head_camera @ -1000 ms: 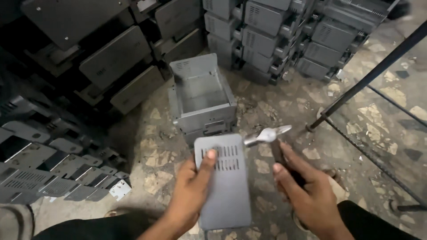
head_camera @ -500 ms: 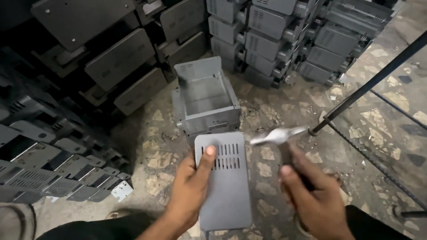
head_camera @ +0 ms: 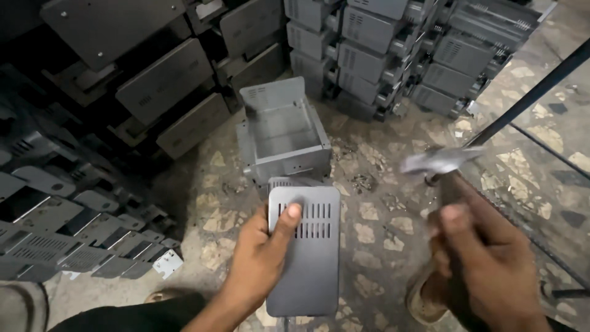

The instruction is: Straightening and fitting metal panels onto casings using a hammer in a production setting.

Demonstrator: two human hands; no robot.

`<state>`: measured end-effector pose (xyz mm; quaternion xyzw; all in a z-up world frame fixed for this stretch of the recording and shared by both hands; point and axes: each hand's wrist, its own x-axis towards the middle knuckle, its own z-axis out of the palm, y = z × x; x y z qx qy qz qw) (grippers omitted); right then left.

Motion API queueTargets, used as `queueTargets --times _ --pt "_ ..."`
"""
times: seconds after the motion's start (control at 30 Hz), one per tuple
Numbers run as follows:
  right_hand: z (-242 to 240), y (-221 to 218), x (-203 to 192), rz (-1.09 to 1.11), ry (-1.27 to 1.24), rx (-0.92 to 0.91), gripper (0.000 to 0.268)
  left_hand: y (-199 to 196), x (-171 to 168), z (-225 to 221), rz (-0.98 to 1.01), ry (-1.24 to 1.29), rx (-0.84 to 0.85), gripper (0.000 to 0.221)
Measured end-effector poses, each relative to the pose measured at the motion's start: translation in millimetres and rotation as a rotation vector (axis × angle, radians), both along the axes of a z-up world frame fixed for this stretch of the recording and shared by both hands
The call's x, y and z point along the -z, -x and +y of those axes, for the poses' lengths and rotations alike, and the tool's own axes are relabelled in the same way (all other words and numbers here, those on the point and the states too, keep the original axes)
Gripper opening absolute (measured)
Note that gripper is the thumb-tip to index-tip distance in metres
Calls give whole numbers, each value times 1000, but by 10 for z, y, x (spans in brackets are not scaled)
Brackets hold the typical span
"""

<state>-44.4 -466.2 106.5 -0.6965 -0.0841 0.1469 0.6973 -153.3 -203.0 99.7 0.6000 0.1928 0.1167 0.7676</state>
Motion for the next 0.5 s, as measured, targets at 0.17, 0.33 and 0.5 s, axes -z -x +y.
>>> queueTargets --times 0.17,0.33,0.5 --pt "30 2 117 -63 73 165 53 6 99 -23 -83 -138 65 43" --pt "27 44 136 22 339 -168 60 33 73 -8 9 -181 70 41" --pt "128 73 -67 -152 -120 104 54 22 67 -20 -47 -156 106 40"
